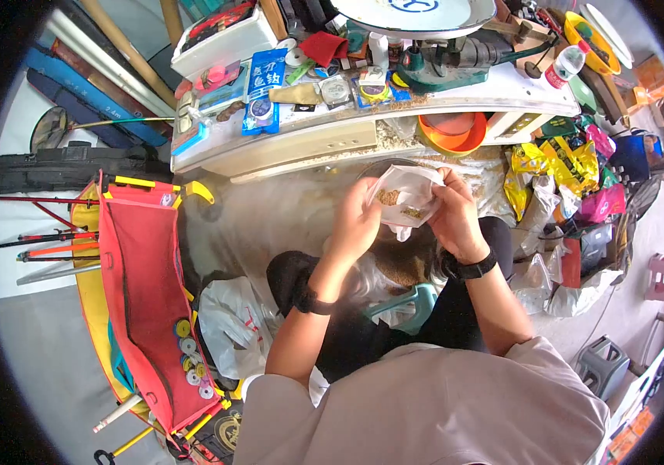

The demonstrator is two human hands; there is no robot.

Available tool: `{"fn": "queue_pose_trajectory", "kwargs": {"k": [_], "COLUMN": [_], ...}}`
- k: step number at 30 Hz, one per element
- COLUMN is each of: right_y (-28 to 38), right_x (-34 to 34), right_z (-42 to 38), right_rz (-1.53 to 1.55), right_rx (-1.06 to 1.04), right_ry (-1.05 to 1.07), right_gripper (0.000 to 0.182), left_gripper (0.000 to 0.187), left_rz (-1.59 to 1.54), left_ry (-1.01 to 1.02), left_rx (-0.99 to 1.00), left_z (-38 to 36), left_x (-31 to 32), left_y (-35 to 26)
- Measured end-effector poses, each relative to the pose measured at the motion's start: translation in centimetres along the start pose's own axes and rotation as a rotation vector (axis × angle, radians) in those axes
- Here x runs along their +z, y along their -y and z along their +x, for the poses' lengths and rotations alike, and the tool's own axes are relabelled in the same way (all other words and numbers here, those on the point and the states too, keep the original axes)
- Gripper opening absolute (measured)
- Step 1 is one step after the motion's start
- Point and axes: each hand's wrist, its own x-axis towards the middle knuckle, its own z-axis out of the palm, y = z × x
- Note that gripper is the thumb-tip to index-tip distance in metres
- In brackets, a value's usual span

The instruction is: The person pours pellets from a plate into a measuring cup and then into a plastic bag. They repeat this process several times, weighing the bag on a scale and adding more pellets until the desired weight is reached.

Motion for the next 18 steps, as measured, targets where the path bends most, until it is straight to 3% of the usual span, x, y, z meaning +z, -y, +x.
{"fn": "queue_pose_trajectory", "kwargs": {"k": [2,3,4,6,7,11,12,14,16,17,18], "right_y": [-0.5,-1.1,-0.9,0.2,0.1,2.3,1.0,1.0,3.0,4.0,3.0], "right_x": [0.1,-0.5,-0.7,0.1,-0.8,2.7,1.2,-0.7,1.6,3.1,2.2], "right_z": [-0.8,-0.9,-1.1,-1.8,-1.7,-3.4,-2.3,-2.0,-3.0,-3.5,-3.3], "right_rz": [-0.231,-0.620,-0.619,-1.554,-1.727,-1.582,-1.751,-1.961,-1.618,-1.616,-1.581], "right_rx": [-0.101,-0.287,-0.289,-0.353,-0.525,-0.494,-0.613,-0.361,-0.480,-0.315,-0.420], "right_ry": [-0.032,-0.043,-0.039,-0.135,-0.089,-0.075,-0.032,0.111,-0.014,-0.016,0.023], "right_gripper": [0.012,0.019,0.019,0.025,0.026,0.015,0.016,0.021,0.018,0.020,0.021], "left_gripper": [0.031,0.031,0.031,0.032,0.032,0.035,0.035,0.036,0.034,0.034,0.034], "left_rz": [0.084,0.085,0.127,0.169,0.202,0.264,0.261,0.365,0.358,0.313,0.275], "left_ry": [-0.037,-0.040,0.007,0.055,0.038,-0.009,-0.004,0.087,0.071,0.049,0.037], "left_rx": [0.179,0.180,0.077,-0.025,0.003,0.044,0.040,0.087,0.084,0.087,0.100], "left_z": [-0.3,-0.7,-1.1,-1.5,-1.9,-2.8,-3.4,-3.3,-3.7,-4.1,-4.0], "left_x": [-0.1,-0.4,-0.9,-1.3,-1.3,-2.0,-1.8,-1.4,-0.8,-0.5,-0.3], "left_y": [-1.0,-1.7,-2.6,-2.9,-2.0,-3.1,-2.8,-1.8,-1.6,-1.5,-1.5]}}
